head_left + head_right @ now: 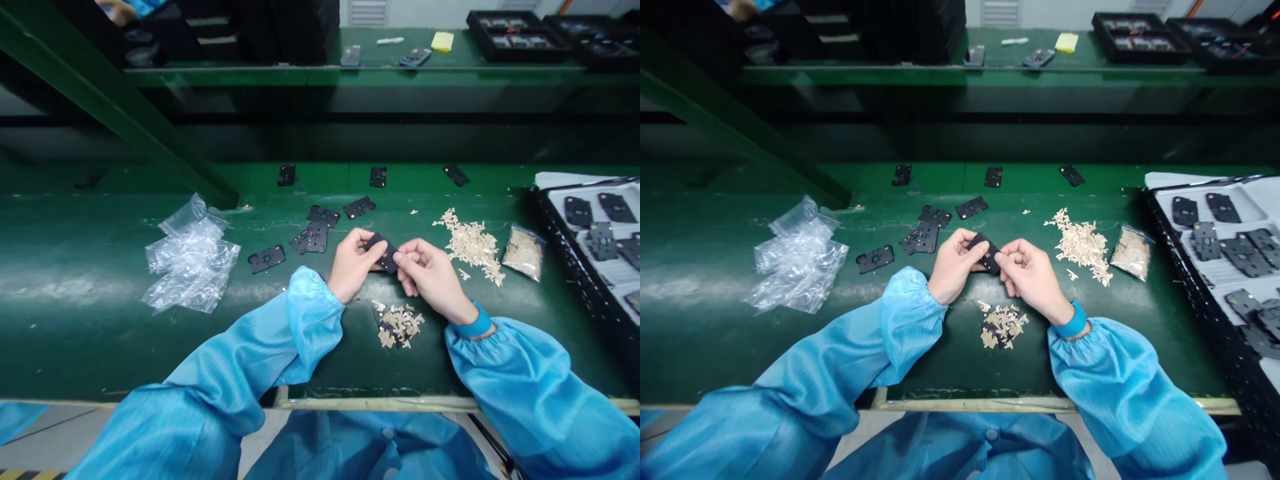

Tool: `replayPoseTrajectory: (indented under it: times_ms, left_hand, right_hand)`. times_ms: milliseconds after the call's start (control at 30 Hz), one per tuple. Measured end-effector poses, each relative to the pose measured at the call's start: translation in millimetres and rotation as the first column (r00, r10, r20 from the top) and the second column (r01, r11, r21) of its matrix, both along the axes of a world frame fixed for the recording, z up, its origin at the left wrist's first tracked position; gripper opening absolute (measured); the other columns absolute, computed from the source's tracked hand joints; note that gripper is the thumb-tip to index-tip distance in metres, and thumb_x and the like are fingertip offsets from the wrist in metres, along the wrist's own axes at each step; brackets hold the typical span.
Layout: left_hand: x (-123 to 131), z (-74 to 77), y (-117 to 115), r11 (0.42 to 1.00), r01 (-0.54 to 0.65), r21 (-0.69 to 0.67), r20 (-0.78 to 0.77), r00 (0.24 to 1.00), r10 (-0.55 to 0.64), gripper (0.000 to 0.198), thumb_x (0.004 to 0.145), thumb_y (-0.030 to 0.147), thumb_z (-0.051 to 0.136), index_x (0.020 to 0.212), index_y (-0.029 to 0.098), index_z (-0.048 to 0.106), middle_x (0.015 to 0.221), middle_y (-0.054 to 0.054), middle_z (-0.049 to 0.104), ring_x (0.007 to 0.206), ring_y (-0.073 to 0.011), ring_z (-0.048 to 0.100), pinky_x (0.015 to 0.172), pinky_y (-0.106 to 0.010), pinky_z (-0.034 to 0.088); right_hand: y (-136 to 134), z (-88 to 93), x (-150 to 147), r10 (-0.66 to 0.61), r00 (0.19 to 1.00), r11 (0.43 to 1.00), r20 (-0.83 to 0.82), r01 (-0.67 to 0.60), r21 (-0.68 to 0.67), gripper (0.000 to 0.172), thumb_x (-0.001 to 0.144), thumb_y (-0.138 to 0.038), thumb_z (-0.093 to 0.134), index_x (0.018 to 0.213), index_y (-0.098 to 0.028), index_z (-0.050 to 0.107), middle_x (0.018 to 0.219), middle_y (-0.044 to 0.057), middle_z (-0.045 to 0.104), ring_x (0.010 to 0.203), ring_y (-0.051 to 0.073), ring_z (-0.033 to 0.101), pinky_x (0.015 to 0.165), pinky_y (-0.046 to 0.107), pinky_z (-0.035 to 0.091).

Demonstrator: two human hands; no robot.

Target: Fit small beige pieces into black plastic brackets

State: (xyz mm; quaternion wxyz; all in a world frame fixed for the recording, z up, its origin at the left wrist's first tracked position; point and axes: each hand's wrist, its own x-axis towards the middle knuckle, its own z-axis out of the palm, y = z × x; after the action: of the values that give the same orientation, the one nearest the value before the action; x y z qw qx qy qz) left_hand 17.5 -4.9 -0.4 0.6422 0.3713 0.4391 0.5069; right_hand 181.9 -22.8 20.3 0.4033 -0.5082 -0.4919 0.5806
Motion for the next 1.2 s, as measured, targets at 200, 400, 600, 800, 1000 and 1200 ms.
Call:
replayPoseTrajectory:
  times_ms: [200,400,600,800,1000,1200]
  left_hand:
    - [0.2,-0.6,2.8,0.998,-0.055,0.007,0.072,0.996,0.055,0.038,0.087,0.050,0.072,0.101,0.016,0.062,0.086,-0.001,0.063,0.075,-0.0124,0.069,0.063,-0.023,0.062]
    - [-1.0,-1.1,1.7,1.000,-0.029,0.003,0.080,0.996,0.029,0.035,0.090,0.049,0.070,0.100,0.016,0.061,0.085,-0.001,0.063,0.073,-0.0126,0.071,0.066,-0.027,0.064]
    - [-6.3,1.5,17.1,0.997,0.058,0.056,-0.134,0.990,-0.050,0.031,0.091,0.045,0.069,0.099,0.016,0.066,0.085,-0.004,0.069,0.077,-0.0133,0.071,0.070,-0.026,0.063]
    - [21.2,16.8,114.7,0.887,0.320,0.332,-0.780,0.622,0.068,0.013,0.093,0.027,0.064,0.104,0.022,0.069,0.105,-0.008,0.076,0.105,-0.0236,0.071,0.094,-0.039,0.057]
    - [57.8,14.0,187.9,0.921,0.269,0.281,-0.933,0.300,0.198,0.022,0.079,0.022,0.077,0.098,0.015,0.067,0.127,-0.020,0.065,0.134,-0.0391,0.052,0.116,-0.053,0.038]
    - [33.9,21.2,200.2,0.892,0.307,0.331,-0.861,0.486,0.152,0.006,0.081,0.017,0.071,0.081,0.015,0.065,0.075,-0.005,0.067,0.106,-0.0244,0.066,0.106,-0.042,0.047]
  right_hand:
    - [14.6,9.5,20.4,-0.008,0.987,0.988,-0.163,-0.016,-0.150,0.021,0.086,-0.035,0.074,0.087,-0.020,0.059,0.056,-0.005,0.064,0.036,0.006,0.045,0.035,0.016,0.028]
    - [13.4,-0.5,11.2,0.080,0.993,0.995,-0.084,-0.084,-0.051,0.040,0.090,-0.045,0.070,0.117,-0.017,0.064,0.091,0.008,0.077,0.047,0.010,0.061,0.041,0.022,0.043]
    - [13.0,-10.4,4.6,0.082,0.995,0.997,-0.056,-0.082,0.010,0.027,0.094,-0.042,0.063,0.100,-0.016,0.064,0.076,0.002,0.071,0.043,0.007,0.054,0.038,0.019,0.038]
    - [14.9,-7.1,6.7,0.066,0.995,0.998,-0.078,-0.067,-0.009,0.016,0.094,-0.031,0.062,0.095,-0.015,0.065,0.073,0.002,0.070,0.041,0.006,0.052,0.038,0.018,0.035]
    - [16.2,-8.0,9.8,0.080,0.993,0.997,-0.091,-0.080,0.004,0.014,0.095,-0.027,0.059,0.093,-0.015,0.066,0.071,0.001,0.070,0.041,0.005,0.051,0.040,0.018,0.037]
    - [16.3,-5.8,10.2,0.073,0.992,0.997,-0.098,-0.075,-0.015,0.012,0.095,-0.023,0.058,0.093,-0.015,0.065,0.071,0.001,0.069,0.041,0.006,0.052,0.039,0.018,0.037]
